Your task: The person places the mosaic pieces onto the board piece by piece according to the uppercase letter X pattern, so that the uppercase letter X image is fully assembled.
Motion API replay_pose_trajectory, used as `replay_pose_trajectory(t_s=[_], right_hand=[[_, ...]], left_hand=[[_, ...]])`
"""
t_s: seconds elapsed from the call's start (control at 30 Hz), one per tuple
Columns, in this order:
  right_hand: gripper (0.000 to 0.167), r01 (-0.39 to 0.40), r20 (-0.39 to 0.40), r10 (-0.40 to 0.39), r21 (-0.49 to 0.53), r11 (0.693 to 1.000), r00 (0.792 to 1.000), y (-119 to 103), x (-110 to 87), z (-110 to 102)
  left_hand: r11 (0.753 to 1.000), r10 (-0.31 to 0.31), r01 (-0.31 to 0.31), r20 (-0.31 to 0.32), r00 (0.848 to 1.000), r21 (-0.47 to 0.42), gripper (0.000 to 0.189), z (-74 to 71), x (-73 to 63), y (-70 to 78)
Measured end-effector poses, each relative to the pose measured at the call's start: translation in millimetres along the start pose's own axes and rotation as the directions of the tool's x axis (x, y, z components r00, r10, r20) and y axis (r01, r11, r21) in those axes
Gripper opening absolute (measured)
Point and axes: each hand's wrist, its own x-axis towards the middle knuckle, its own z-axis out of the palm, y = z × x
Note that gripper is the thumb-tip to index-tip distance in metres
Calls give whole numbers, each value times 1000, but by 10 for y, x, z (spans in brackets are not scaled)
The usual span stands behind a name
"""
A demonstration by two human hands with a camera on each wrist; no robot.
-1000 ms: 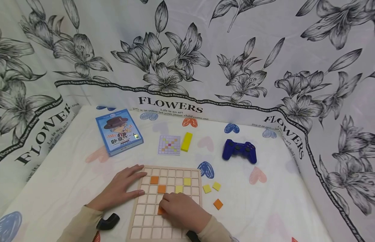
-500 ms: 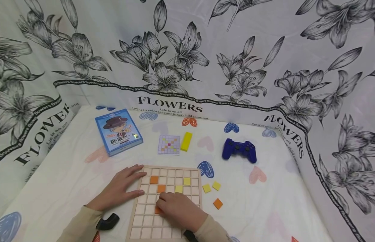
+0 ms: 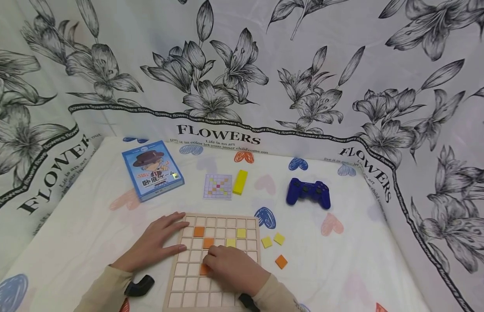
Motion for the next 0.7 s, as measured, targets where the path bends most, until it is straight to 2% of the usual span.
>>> replay_pose_trajectory(t_s=[0.2, 0.33, 0.43, 0.5, 0.6, 0.7], right_hand=[[15, -95, -104, 92, -19, 995, 990, 223, -199, -157], [21, -182, -173, 174, -30, 983, 970, 413, -421, -224], [24, -293, -167, 292, 16, 956, 942, 581, -631, -230], [25, -389, -137, 395, 66, 919, 909, 692, -777, -221], [28, -545, -70, 557, 137, 827, 827, 827, -966, -210], [29, -640, -8, 649, 155, 753, 761, 926, -1101, -184]], left_hand=[[1000, -10, 10, 4, 1000, -7, 67, 3, 15, 14], [1000, -10, 10, 1, 1000, -12, 66, -11, -7, 24], [1000, 7, -7, -9, 1000, -14, 66, -10, -15, 26], [1000, 18, -18, -17, 1000, -9, 66, -4, -18, 22], [1000, 23, -23, -21, 1000, -3, 65, -1, -20, 15], [1000, 16, -16, -17, 1000, -2, 66, -11, -16, 15]])
